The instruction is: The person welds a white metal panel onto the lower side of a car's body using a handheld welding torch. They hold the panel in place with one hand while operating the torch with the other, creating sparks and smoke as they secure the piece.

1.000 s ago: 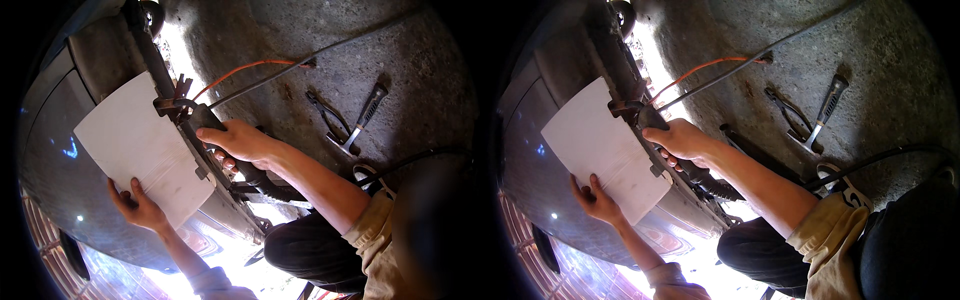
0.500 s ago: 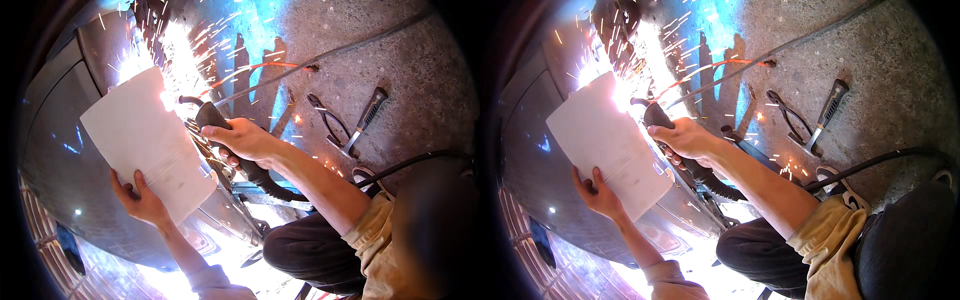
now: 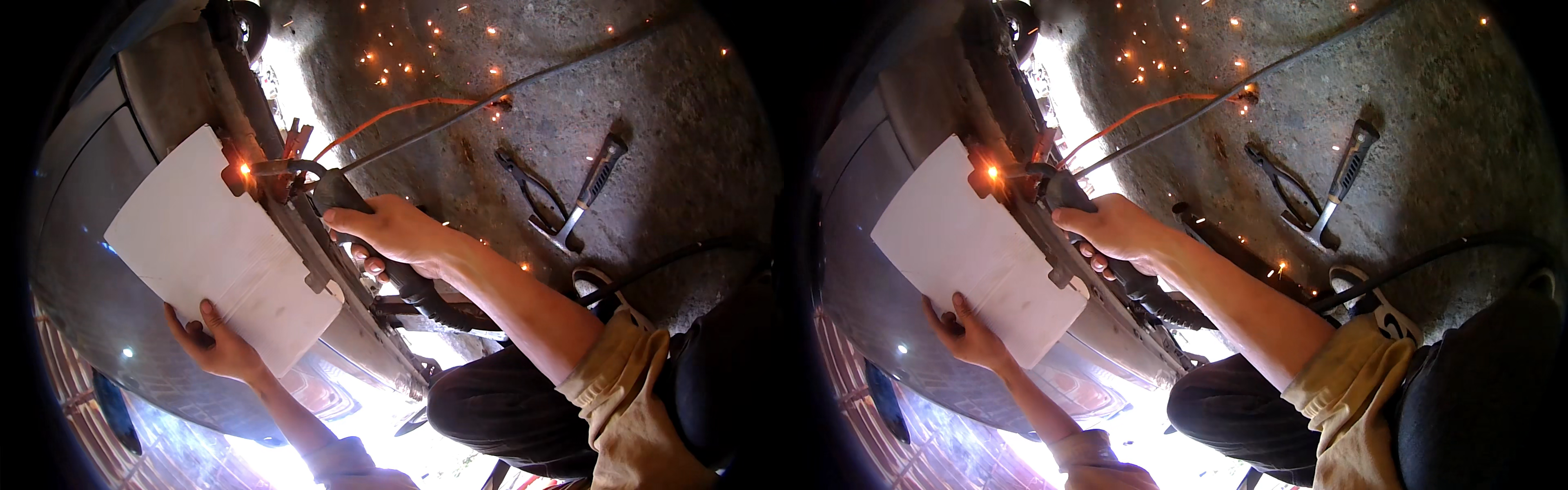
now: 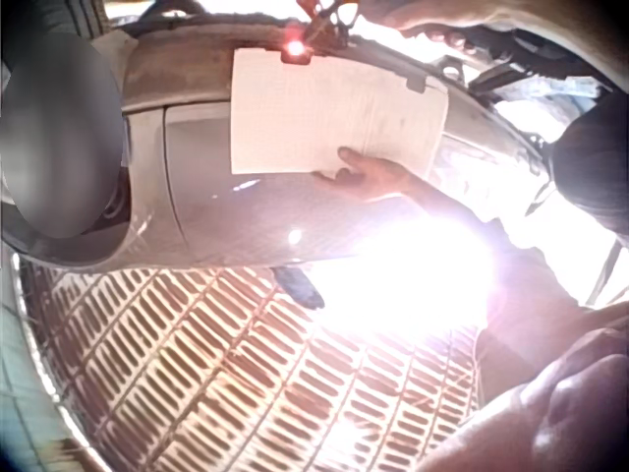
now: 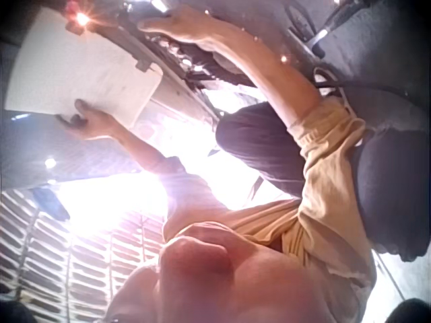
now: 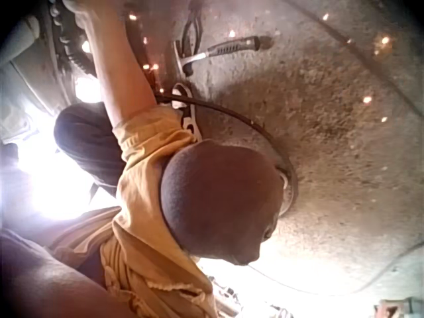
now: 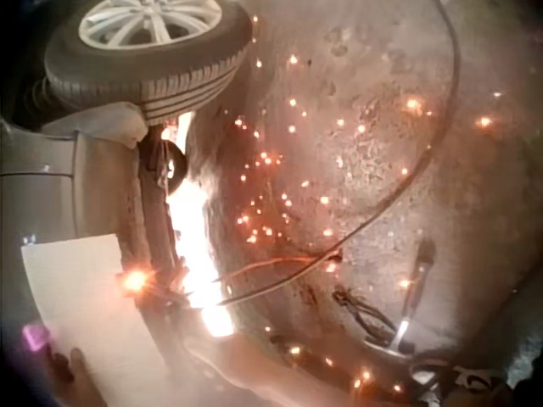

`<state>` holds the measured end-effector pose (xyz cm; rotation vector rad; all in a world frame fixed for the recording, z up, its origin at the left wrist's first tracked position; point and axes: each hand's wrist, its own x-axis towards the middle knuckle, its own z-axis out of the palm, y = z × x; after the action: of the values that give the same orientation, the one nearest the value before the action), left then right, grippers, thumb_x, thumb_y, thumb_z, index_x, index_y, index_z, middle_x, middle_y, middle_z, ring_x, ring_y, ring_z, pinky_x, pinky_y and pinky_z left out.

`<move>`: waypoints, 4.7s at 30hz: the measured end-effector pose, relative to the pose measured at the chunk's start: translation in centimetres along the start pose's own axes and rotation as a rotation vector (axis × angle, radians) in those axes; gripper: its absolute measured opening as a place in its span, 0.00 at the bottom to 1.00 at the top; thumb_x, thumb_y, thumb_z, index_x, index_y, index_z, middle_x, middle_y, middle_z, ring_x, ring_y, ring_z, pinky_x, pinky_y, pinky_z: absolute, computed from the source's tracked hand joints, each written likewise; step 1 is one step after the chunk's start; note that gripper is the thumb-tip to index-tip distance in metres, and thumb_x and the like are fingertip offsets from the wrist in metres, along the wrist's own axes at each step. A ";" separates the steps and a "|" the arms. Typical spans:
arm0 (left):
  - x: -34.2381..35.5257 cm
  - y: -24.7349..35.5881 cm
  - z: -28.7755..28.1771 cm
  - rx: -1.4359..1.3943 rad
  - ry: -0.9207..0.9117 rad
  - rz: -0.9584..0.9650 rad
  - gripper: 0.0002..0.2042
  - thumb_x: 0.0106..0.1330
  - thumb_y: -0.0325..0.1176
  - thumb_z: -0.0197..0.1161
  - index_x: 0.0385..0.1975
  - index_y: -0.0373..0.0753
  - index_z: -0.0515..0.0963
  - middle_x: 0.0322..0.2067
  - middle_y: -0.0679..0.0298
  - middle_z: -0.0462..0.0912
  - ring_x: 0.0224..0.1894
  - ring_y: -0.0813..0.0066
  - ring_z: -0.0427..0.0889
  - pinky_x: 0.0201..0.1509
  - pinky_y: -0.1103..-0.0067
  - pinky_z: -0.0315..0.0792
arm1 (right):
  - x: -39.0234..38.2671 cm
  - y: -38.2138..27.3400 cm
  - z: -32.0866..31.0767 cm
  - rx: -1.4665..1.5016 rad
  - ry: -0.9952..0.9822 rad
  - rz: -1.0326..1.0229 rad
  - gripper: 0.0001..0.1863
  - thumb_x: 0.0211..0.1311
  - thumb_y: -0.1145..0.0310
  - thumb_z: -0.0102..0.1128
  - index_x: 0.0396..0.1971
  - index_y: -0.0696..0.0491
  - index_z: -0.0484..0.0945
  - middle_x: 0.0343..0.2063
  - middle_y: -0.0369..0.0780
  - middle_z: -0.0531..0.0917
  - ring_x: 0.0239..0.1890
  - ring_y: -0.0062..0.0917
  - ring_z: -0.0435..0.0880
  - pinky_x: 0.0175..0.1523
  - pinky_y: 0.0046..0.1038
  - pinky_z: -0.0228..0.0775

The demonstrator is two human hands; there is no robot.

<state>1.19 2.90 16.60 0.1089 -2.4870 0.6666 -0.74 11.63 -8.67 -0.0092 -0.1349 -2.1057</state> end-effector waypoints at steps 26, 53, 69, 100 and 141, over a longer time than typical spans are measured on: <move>0.0 0.6 1.7 0.010 -0.045 0.052 0.26 0.64 0.41 0.66 0.61 0.42 0.70 0.35 0.61 0.78 0.33 0.73 0.77 0.33 0.77 0.72 | 1.0 -0.2 -0.2 -0.015 -0.016 -0.040 0.20 0.65 0.50 0.58 0.31 0.55 0.74 0.15 0.31 0.68 0.13 0.14 0.67 0.18 0.23 0.61; 0.0 0.9 1.4 0.056 -0.109 0.005 0.27 0.64 0.46 0.65 0.62 0.47 0.69 0.35 0.60 0.78 0.34 0.73 0.79 0.35 0.75 0.76 | 1.2 -0.3 -0.2 -0.016 -0.036 0.030 0.20 0.66 0.49 0.56 0.35 0.54 0.74 0.16 0.30 0.68 0.14 0.13 0.66 0.18 0.21 0.60; 0.0 -0.6 0.6 -0.045 0.002 0.041 0.26 0.64 0.40 0.66 0.61 0.40 0.69 0.25 0.69 0.68 0.27 0.79 0.70 0.28 0.80 0.65 | 1.3 0.1 -0.5 0.063 -0.041 0.001 0.22 0.64 0.48 0.59 0.31 0.55 0.74 0.16 0.30 0.67 0.13 0.14 0.66 0.17 0.23 0.59; 0.1 0.3 1.3 0.058 -0.080 0.110 0.25 0.64 0.40 0.66 0.60 0.43 0.71 0.32 0.64 0.75 0.31 0.74 0.73 0.34 0.79 0.70 | 1.2 -0.6 -0.1 0.001 -0.013 -0.004 0.20 0.66 0.50 0.57 0.32 0.55 0.74 0.15 0.31 0.68 0.13 0.14 0.66 0.17 0.22 0.59; 0.0 0.5 0.5 -0.042 0.004 -0.010 0.27 0.64 0.41 0.65 0.61 0.41 0.69 0.28 0.66 0.72 0.30 0.76 0.74 0.31 0.78 0.69 | 1.3 -0.4 -0.3 0.005 -0.005 0.013 0.21 0.65 0.48 0.57 0.31 0.54 0.75 0.15 0.30 0.67 0.13 0.14 0.64 0.18 0.23 0.57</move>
<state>0.83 3.08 16.06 0.1045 -2.4937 0.6100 -1.73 10.71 -8.96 -0.0117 -0.1428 -2.0924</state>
